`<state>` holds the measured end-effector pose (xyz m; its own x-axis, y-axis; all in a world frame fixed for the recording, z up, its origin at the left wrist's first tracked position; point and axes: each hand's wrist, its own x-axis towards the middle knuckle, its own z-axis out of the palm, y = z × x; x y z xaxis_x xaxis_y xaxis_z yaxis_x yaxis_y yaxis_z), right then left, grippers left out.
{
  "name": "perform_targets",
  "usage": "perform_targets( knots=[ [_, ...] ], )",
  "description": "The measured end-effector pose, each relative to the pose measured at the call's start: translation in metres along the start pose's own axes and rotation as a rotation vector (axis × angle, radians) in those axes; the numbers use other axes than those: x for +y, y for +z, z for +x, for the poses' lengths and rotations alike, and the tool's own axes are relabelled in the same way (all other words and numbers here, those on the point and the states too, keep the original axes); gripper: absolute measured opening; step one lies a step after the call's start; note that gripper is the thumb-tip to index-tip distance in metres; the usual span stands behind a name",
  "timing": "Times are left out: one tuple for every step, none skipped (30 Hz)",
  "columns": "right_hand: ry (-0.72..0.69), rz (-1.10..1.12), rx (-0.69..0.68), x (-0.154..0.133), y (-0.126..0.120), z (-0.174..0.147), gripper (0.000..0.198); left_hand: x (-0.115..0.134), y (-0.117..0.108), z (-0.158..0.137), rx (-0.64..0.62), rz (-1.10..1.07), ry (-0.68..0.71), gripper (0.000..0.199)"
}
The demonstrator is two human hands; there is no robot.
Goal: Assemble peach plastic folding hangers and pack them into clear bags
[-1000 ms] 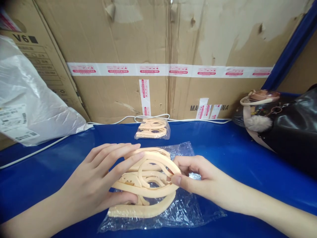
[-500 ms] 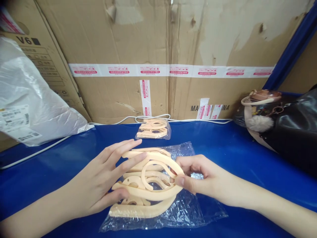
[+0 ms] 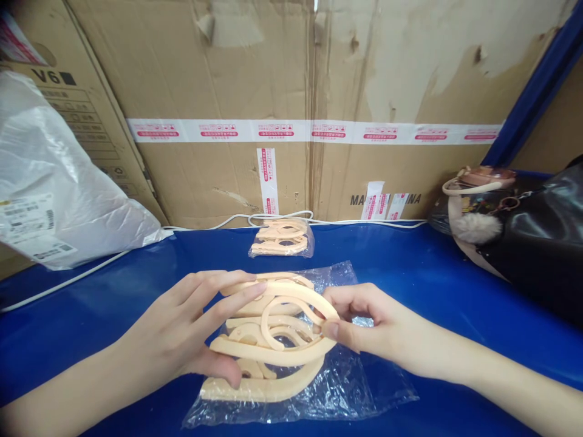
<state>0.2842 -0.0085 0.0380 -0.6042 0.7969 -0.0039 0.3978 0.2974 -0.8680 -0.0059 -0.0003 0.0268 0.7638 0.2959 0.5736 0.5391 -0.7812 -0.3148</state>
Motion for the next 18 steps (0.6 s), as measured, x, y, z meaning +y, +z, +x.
perform_targets(
  knots=[
    [0.002,0.006,0.001,0.001,0.000,0.000,0.028,0.000,0.000,0.000,-0.002,-0.014,-0.003,0.082],
    [0.006,0.016,0.000,0.001,0.000,0.000,0.029,0.000,0.000,0.000,-0.003,-0.029,-0.003,0.083],
    [0.009,0.028,-0.002,0.002,0.000,0.000,0.029,0.000,0.000,0.001,-0.006,-0.043,-0.001,0.084],
    [0.011,0.039,-0.007,0.002,0.000,0.001,0.030,0.000,0.000,0.001,-0.013,-0.053,0.002,0.084],
    [0.012,0.047,-0.012,0.002,0.000,0.001,0.030,0.000,-0.001,0.001,-0.023,-0.058,0.006,0.084],
    [0.009,0.054,-0.017,0.002,0.000,0.001,0.030,0.000,-0.001,0.001,-0.030,-0.061,0.008,0.083],
    [0.005,0.060,-0.019,0.001,0.000,0.001,0.030,0.001,-0.002,0.001,-0.035,-0.063,0.008,0.082],
    [0.002,0.066,-0.020,0.000,0.000,0.002,0.029,0.001,-0.002,0.001,-0.038,-0.065,0.007,0.080],
    [-0.002,0.072,-0.021,-0.002,0.000,0.002,0.029,0.001,-0.003,0.001,-0.040,-0.066,0.004,0.078],
    [-0.006,0.078,-0.023,-0.003,0.001,0.002,0.028,0.001,-0.003,0.001,-0.038,-0.067,0.003,0.076],
    [-0.011,0.081,-0.022,-0.005,0.001,0.002,0.027,0.002,-0.003,0.001,-0.035,-0.067,0.002,0.075],
    [-0.010,0.079,-0.019,-0.007,0.001,0.002,0.027,0.002,-0.003,0.001,-0.034,-0.066,0.003,0.075],
    [-0.006,0.076,-0.016,-0.009,0.002,0.001,0.026,0.002,-0.003,0.001,-0.034,-0.064,0.005,0.075],
    [0.000,0.071,-0.013,-0.011,0.002,0.001,0.026,0.002,-0.002,0.001,-0.034,-0.062,0.007,0.075],
    [0.010,0.067,-0.011,-0.012,0.003,0.001,0.026,0.002,-0.002,0.002,-0.033,-0.059,0.011,0.075],
    [0.014,0.068,-0.012,-0.013,0.003,0.000,0.027,0.002,-0.001,0.002,-0.032,-0.057,0.014,0.075],
    [0.018,0.069,-0.016,-0.013,0.003,0.000,0.027,0.002,-0.001,0.002,-0.030,-0.053,0.017,0.075],
    [0.016,0.069,-0.022,-0.012,0.003,0.000,0.027,0.002,-0.001,0.003,-0.030,-0.049,0.021,0.075]
  ],
)
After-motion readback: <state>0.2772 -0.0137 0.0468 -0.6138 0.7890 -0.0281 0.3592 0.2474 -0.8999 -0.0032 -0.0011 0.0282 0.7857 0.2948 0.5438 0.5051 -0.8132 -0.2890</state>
